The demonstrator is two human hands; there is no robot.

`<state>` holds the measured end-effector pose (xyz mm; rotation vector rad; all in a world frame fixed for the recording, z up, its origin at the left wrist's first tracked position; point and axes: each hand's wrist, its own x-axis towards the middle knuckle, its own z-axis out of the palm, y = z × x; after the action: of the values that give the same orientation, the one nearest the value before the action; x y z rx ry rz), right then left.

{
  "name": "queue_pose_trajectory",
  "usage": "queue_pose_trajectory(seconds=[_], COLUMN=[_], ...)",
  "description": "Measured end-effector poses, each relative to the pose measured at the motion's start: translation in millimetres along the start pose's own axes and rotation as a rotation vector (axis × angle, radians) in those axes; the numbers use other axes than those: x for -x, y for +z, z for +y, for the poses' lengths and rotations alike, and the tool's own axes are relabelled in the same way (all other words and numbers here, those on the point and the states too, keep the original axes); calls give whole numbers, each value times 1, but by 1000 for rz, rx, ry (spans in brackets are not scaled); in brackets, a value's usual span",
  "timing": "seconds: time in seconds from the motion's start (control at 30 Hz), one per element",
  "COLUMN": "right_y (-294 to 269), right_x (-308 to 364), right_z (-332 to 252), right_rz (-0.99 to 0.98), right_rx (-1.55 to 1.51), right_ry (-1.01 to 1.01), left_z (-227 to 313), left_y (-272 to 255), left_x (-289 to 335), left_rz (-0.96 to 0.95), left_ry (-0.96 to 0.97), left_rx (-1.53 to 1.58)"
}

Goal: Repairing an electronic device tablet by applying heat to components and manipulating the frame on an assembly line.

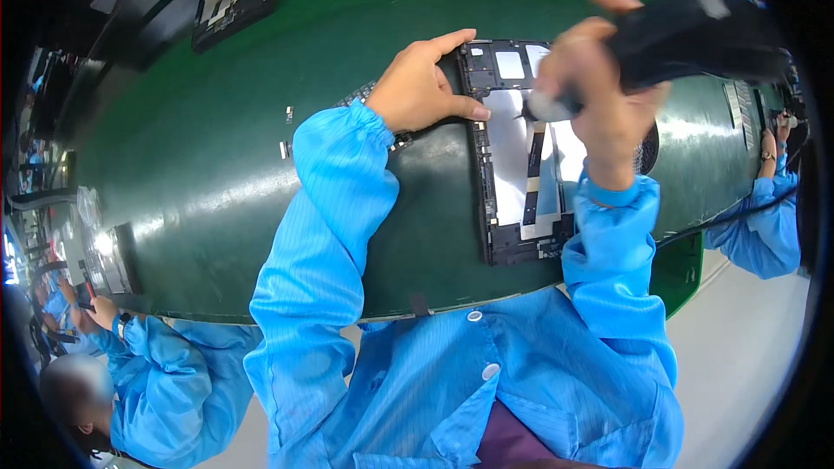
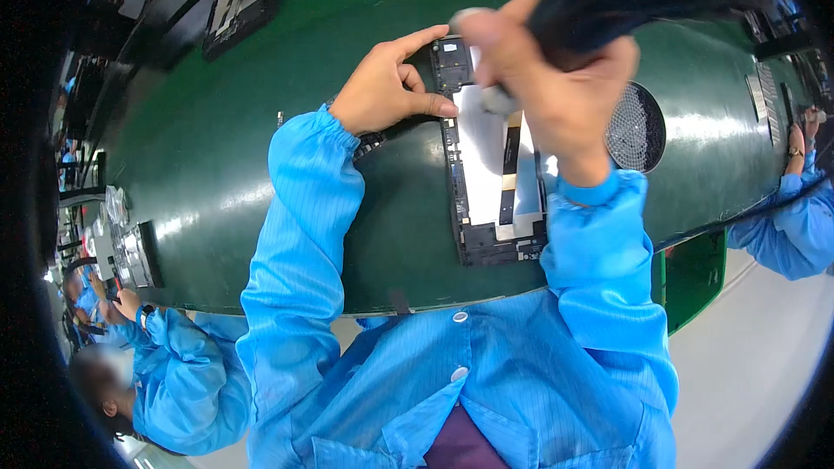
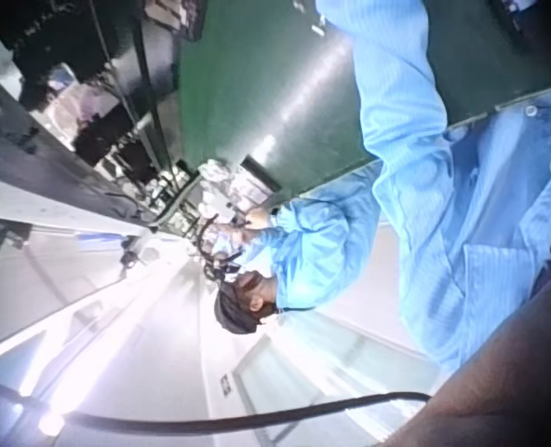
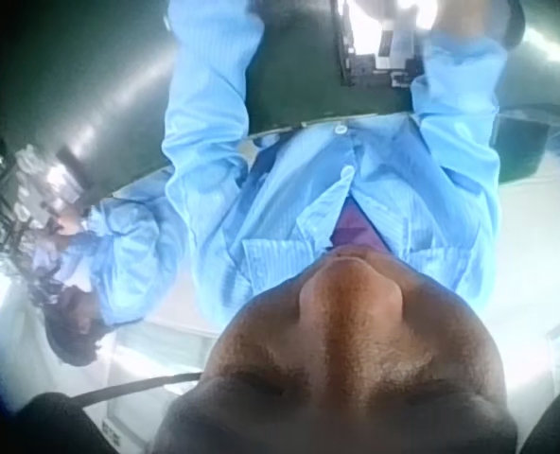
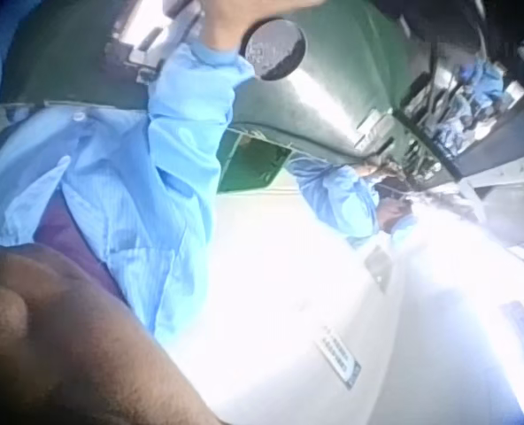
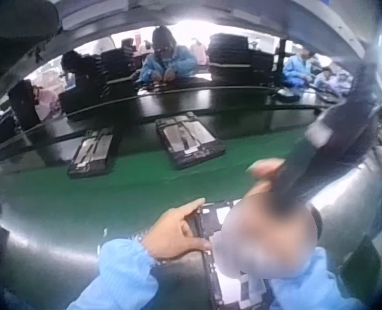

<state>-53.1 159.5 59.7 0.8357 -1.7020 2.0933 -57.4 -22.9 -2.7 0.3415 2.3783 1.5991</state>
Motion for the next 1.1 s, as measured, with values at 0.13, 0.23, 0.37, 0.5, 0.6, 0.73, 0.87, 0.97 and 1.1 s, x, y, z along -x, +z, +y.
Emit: queue_pose_trajectory(seconds=[0.13,0.23,0.37,0.5,0.6,0.73,0.87,0.97,1.1], right_y=[-54,-94,-131,-130,-129,-127,-128,-127,-130], right_x=[-13,-9,5,5,5,5,6,6,7], right_z=[-23,-14,1,-1,5,10,17,18,15], right_rz=[67,218,370,363,358,326,293,272,264], right_rx=[19,56,158,212,229,237,247,245,286], right_ry=[-50,-42,25,87,68,75,76,62,49], left_z=[3,2,8,12,18,21,21,20,23], left_y=[2,1,5,8,9,12,11,10,15], left_x=[1,4,3,3,2,1,2,1,-1], left_rz=[-37,9,31,38,19,22,32,30,22], left_ry=[-20,-36,-31,-56,-86,-92,-104,-92,-100], left_rx=[-29,56,66,111,121,136,160,157,185])
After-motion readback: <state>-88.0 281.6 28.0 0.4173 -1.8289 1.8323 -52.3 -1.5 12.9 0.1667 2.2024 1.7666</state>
